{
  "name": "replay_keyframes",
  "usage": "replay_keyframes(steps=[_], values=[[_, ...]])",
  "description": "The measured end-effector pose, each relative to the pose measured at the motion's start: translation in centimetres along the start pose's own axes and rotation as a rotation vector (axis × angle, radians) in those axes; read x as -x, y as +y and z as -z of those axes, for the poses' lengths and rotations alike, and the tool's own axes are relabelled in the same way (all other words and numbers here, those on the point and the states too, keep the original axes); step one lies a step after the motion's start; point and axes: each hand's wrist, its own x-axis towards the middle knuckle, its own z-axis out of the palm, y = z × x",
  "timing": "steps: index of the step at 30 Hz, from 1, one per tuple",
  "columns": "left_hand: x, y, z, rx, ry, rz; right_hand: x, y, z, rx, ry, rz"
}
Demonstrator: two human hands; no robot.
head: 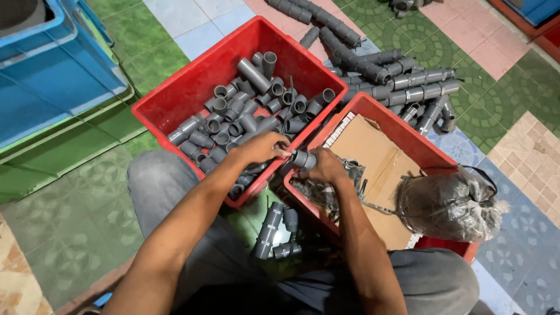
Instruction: Assembling PVC pipe fittings by connecting T-joints to short pipe segments.
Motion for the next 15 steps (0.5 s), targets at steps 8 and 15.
replay_keyframes(steps=[8,15], values=[[-1.3,-0.3,-2.0,0.012,0.101,-0.053,0.7,-1.1,0.9,-0.026,0.0,0.041],[-3.9,-1.2,-2.1,0.588,0.177,0.055,6.1,-7.1,7.7,-0.442,-0.587,0.003]])
